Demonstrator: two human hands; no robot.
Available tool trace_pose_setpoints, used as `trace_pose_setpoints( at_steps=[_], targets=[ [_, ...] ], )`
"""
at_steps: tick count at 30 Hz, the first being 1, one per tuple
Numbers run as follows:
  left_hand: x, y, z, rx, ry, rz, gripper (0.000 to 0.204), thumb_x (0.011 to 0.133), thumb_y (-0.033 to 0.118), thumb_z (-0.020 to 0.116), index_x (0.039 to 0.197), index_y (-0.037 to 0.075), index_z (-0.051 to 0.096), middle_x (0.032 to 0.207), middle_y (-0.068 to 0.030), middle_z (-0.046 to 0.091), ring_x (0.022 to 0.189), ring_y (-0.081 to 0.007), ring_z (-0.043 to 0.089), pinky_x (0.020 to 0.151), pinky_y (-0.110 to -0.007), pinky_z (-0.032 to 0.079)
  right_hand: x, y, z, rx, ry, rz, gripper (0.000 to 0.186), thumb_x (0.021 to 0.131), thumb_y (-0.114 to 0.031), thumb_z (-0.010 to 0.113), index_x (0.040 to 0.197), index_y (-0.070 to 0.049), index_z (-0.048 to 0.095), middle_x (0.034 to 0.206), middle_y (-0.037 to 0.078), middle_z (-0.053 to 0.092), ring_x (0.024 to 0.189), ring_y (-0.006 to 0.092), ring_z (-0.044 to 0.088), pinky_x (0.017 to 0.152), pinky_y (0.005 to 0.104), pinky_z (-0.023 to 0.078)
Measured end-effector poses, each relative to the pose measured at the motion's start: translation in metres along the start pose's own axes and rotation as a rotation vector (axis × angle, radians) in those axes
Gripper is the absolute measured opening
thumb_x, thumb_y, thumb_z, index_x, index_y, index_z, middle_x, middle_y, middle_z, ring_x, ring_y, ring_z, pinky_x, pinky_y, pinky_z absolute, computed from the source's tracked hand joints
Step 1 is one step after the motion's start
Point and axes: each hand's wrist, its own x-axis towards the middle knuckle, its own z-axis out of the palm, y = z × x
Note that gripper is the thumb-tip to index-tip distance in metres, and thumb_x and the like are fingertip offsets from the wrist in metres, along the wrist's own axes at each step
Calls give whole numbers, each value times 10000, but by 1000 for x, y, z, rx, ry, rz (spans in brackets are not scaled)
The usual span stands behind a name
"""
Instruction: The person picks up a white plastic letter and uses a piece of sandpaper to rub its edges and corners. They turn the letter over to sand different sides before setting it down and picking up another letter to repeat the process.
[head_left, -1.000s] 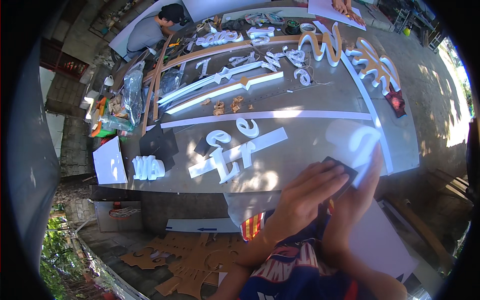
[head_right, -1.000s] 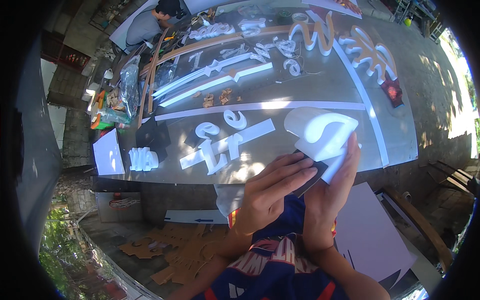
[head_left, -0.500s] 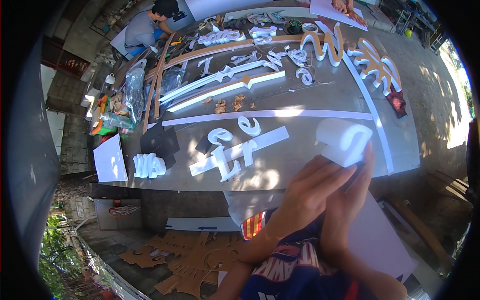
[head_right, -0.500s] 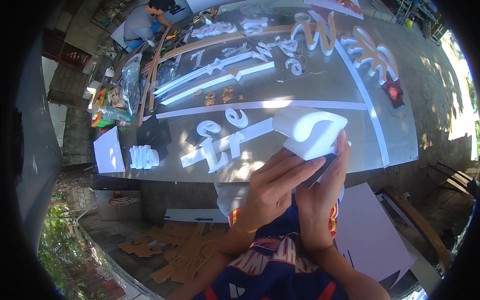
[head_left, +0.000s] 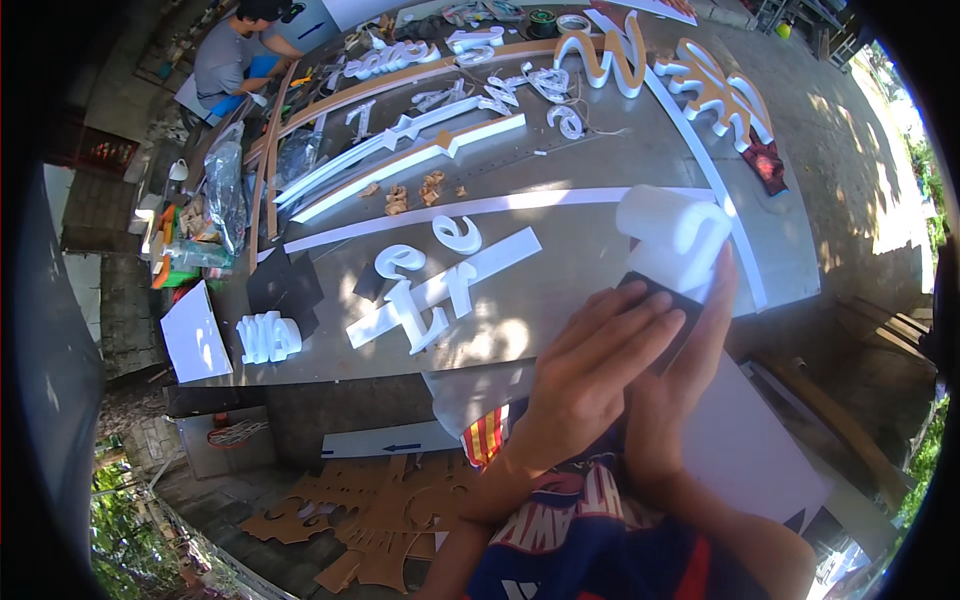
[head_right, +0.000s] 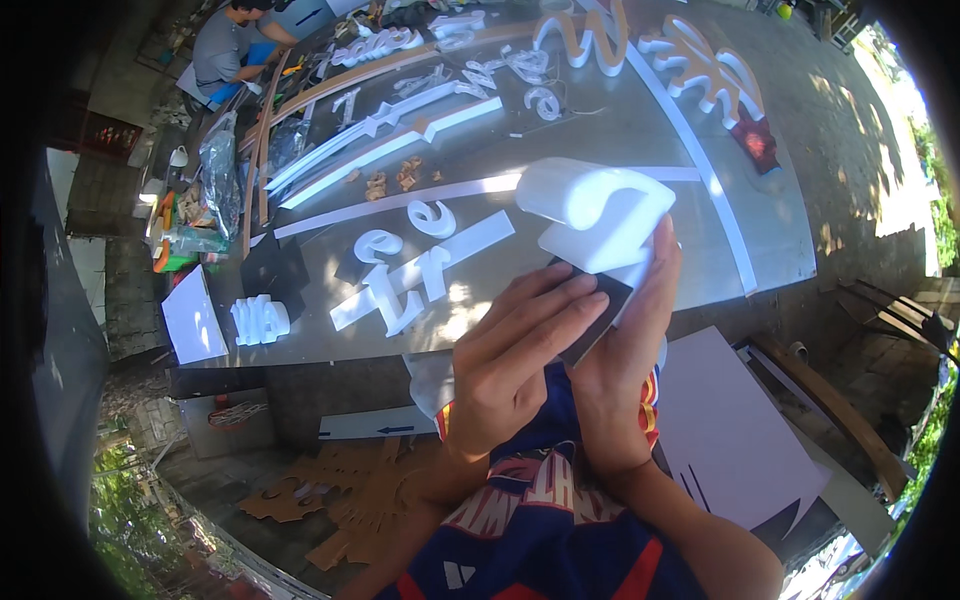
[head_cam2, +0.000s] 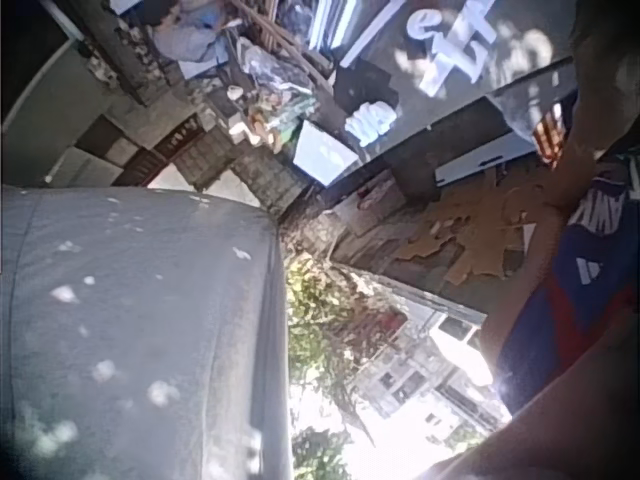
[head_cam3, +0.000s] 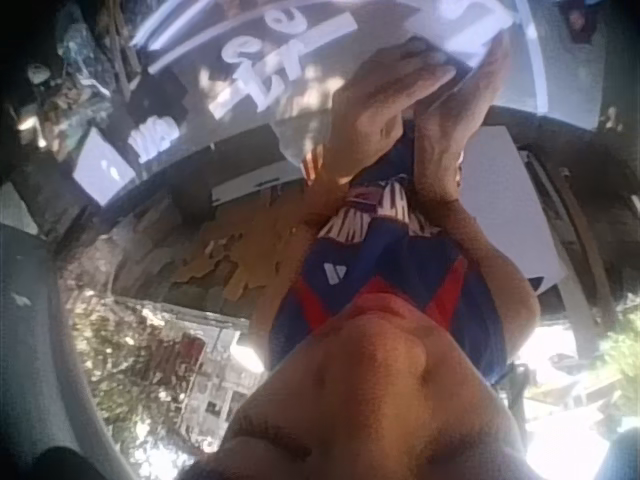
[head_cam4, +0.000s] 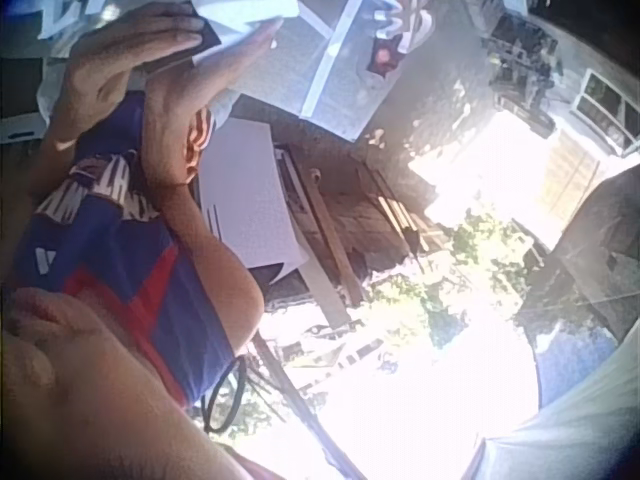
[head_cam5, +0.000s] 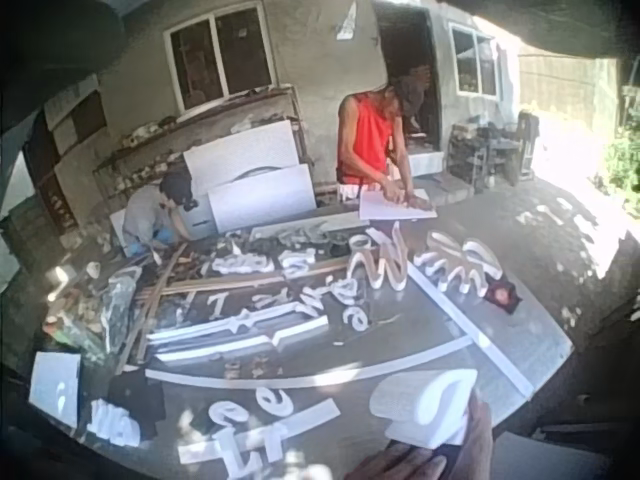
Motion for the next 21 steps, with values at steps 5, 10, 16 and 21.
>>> trace_pose_setpoints(
  at_steps=[5, 10, 16, 21],
  targets=[
    [6, -1, 5, 33, -32, 71, 445, 610, -75, 585, 1049, -11, 625, 944, -132, 604, 923, -324, 591, 817, -437, 468, 3, -1, 1, 11, -6, 1, 322, 958, -353, 443, 1100, -69, 497, 1008, 49, 557, 949, 163, 557, 858, 335, 456],
    [15, 2, 1, 54, -10, 22, 454, 620, -151, 478, 1006, -21, 677, 895, -164, 650, 862, -327, 632, 765, -365, 503, 8, 3, 2, 19, -9, -5, 322, 958, -349, 446, 1098, -64, 497, 1007, 55, 557, 951, 173, 555, 875, 354, 449],
    [2, 2, 3, 75, 3, -27, 419, 659, -151, 482, 1009, -22, 673, 903, -165, 649, 901, -339, 629, 784, -390, 496, 14, 3, -2, 21, 17, 3, 322, 958, -345, 450, 1095, -58, 497, 1006, 61, 558, 954, 185, 553, 896, 378, 441],
    [3, -1, 1, 75, -12, 23, 376, 668, -80, 554, 1026, -9, 645, 998, -131, 636, 985, -318, 608, 855, -430, 480, 18, 5, -1, 62, 25, 41, 321, 958, -342, 454, 1092, -54, 497, 1005, 67, 558, 955, 196, 551, 913, 397, 433]
  ],
)
